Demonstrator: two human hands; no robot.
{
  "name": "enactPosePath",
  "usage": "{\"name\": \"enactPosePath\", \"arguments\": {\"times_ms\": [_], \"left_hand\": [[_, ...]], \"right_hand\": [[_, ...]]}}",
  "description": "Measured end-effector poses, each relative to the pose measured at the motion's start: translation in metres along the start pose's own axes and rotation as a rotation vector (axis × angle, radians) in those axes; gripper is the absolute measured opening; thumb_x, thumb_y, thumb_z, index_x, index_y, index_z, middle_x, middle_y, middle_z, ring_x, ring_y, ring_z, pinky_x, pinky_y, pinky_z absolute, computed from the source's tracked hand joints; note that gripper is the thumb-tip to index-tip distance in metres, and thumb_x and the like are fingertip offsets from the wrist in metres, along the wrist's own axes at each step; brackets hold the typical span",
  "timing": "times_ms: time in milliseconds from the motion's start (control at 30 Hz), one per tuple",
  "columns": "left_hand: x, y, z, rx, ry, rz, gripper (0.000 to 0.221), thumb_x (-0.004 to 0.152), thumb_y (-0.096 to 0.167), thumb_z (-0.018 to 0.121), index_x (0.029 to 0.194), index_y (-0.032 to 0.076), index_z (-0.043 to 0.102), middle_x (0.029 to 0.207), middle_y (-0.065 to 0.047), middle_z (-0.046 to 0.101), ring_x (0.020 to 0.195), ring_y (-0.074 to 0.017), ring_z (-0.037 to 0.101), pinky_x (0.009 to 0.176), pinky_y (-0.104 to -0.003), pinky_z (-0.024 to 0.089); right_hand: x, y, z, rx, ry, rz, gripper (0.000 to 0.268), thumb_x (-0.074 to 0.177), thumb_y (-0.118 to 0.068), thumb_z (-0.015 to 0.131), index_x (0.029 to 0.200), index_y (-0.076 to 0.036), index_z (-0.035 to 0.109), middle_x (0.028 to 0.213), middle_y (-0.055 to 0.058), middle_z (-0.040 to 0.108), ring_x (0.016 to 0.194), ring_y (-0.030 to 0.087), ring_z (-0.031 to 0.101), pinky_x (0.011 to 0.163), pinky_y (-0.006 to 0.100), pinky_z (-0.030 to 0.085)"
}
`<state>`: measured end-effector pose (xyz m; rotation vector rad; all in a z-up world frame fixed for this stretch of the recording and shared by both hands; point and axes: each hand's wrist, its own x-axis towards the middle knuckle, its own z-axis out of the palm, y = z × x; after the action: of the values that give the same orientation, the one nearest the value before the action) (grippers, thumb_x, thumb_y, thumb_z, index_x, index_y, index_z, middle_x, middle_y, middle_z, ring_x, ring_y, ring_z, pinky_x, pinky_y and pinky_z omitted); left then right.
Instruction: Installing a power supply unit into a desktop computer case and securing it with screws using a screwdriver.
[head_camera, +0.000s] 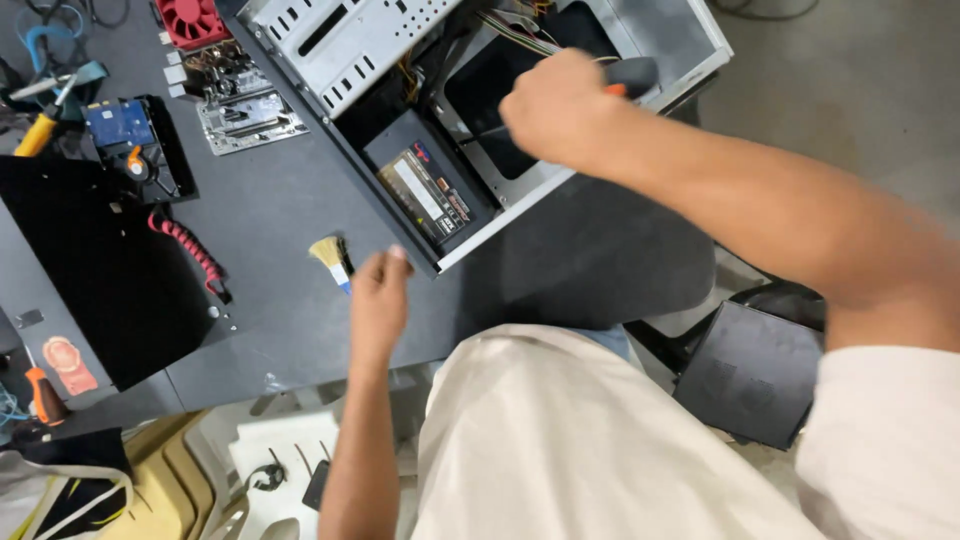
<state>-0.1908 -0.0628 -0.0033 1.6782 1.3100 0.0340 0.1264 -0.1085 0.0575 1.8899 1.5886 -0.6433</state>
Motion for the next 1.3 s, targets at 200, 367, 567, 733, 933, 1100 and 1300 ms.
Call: {"name": "enactPosePath", "arguments": {"times_ms": [200, 367, 567, 733, 933, 1100, 1300], "left_hand": [[-0.016, -0.043, 0.021, 0.034, -0.195, -0.199, 0.041, 0.100, 0.044, 0.052, 0.085, 0.009, 0.066, 0.076, -0.003, 0.061, 0.077, -0.0160, 0.054, 0.073, -0.036, 0.042], [-0.013, -0.043, 0.019, 0.019, -0.190, -0.276, 0.042, 0.101, 0.047, 0.050, 0.084, 0.011, 0.067, 0.071, -0.002, 0.054, 0.067, -0.0146, 0.047, 0.065, -0.035, 0.040], [-0.002, -0.025, 0.002, -0.049, -0.114, -0.167, 0.043, 0.103, 0.046, 0.051, 0.083, 0.010, 0.063, 0.065, 0.000, 0.045, 0.061, -0.0138, 0.043, 0.058, -0.034, 0.036], [0.001, -0.006, -0.017, -0.317, -0.002, -0.075, 0.038, 0.105, 0.037, 0.054, 0.079, 0.010, 0.061, 0.069, 0.002, 0.048, 0.060, -0.0077, 0.040, 0.055, -0.025, 0.030], [-0.012, 0.061, -0.027, -0.115, 0.210, 0.401, 0.015, 0.102, 0.021, 0.062, 0.096, 0.009, 0.069, 0.085, 0.001, 0.067, 0.081, -0.0088, 0.056, 0.073, -0.028, 0.048], [-0.031, 0.103, -0.012, 0.017, 0.215, 0.705, 0.025, 0.096, 0.027, 0.076, 0.113, 0.009, 0.071, 0.092, -0.002, 0.062, 0.073, -0.0156, 0.049, 0.068, -0.031, 0.042], [-0.043, 0.105, -0.006, -0.062, 0.196, 0.848, 0.015, 0.097, 0.017, 0.076, 0.110, 0.009, 0.073, 0.077, -0.001, 0.052, 0.065, -0.0146, 0.045, 0.063, -0.030, 0.041]], "right_hand": [[0.044, -0.028, 0.004, -0.070, -0.045, -0.039, 0.035, 0.091, -0.001, 0.052, 0.107, -0.018, 0.077, 0.103, 0.003, 0.078, 0.088, 0.028, 0.076, 0.055, 0.036, 0.048], [0.046, -0.023, 0.004, -0.063, -0.034, -0.050, 0.032, 0.088, 0.002, 0.055, 0.100, -0.016, 0.078, 0.098, 0.003, 0.078, 0.081, 0.027, 0.076, 0.051, 0.035, 0.048], [0.026, 0.003, -0.004, 0.059, -0.072, -0.027, 0.037, 0.091, -0.004, 0.051, 0.114, -0.017, 0.077, 0.112, 0.010, 0.079, 0.102, 0.035, 0.076, 0.071, 0.040, 0.058], [-0.014, 0.029, -0.011, 0.155, -0.037, 0.008, 0.028, 0.084, -0.005, 0.053, 0.098, -0.010, 0.076, 0.100, 0.011, 0.077, 0.090, 0.036, 0.075, 0.065, 0.043, 0.056], [-0.111, 0.039, -0.049, 0.304, -0.062, 0.001, 0.034, 0.102, -0.026, 0.041, 0.121, -0.024, 0.070, 0.116, 0.011, 0.073, 0.108, 0.038, 0.068, 0.086, 0.052, 0.054], [-0.176, 0.024, -0.071, 0.390, -0.099, 0.026, 0.029, 0.102, -0.035, 0.045, 0.117, -0.035, 0.069, 0.099, 0.001, 0.079, 0.097, 0.029, 0.071, 0.083, 0.044, 0.053], [-0.207, 0.011, -0.051, 0.462, -0.128, 0.072, 0.043, 0.099, -0.040, 0.046, 0.138, -0.049, 0.061, 0.116, -0.010, 0.077, 0.116, 0.018, 0.066, 0.096, 0.038, 0.052]]}}
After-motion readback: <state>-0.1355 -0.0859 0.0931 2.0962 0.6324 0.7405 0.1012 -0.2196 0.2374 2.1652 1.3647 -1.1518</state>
